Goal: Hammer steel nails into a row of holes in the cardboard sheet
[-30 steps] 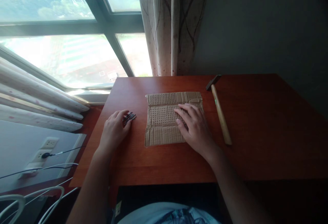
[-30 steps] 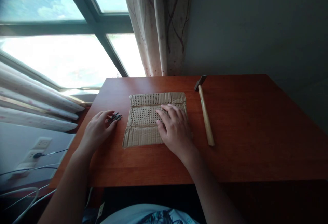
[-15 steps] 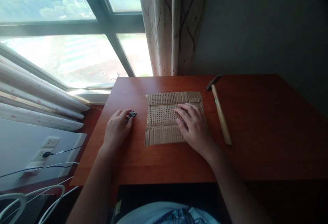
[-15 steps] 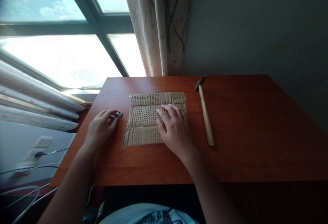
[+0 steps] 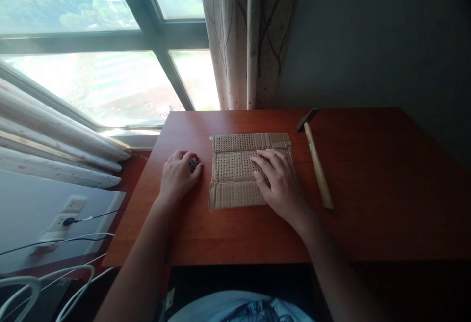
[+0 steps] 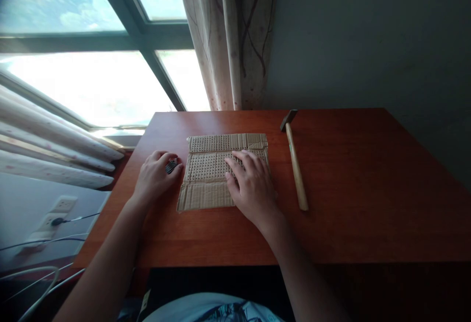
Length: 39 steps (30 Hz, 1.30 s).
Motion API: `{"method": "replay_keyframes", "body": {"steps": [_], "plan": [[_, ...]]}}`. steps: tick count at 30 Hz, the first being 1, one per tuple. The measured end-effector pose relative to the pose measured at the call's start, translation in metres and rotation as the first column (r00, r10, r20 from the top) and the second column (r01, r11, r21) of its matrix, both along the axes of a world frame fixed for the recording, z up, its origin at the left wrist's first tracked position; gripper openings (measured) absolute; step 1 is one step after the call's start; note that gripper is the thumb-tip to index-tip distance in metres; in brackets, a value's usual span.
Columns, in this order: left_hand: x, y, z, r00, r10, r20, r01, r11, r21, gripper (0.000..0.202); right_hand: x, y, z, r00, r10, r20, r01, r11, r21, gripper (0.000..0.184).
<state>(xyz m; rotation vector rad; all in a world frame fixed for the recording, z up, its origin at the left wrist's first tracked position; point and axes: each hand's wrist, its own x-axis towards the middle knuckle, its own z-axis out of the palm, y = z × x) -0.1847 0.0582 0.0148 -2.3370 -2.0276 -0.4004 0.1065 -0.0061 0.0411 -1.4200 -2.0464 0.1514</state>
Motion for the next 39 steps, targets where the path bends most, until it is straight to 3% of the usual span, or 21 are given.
{"method": "replay_keyframes", "body": {"steps": [18, 27, 39], "plan": [[-0.007, -0.003, -0.007, 0.993, -0.091, 0.079, 0.087, 0.995, 0.056, 0.021, 0.000, 0.000, 0.002, 0.999, -0.004, 0.032, 0.004, 1.000, -0.013, 0.037], [-0.012, -0.001, -0.011, 0.992, -0.033, 0.123, 0.021, 0.995, 0.097, 0.033, 0.000, 0.000, -0.001, 1.000, -0.008, 0.028, 0.008, 1.000, 0.005, 0.036], [-0.017, -0.002, -0.011, 0.994, -0.022, 0.110, 0.014, 0.997, 0.079, 0.029, 0.000, -0.001, 0.000, 1.000, -0.005, 0.028, 0.005, 1.000, 0.005, 0.037]]}}
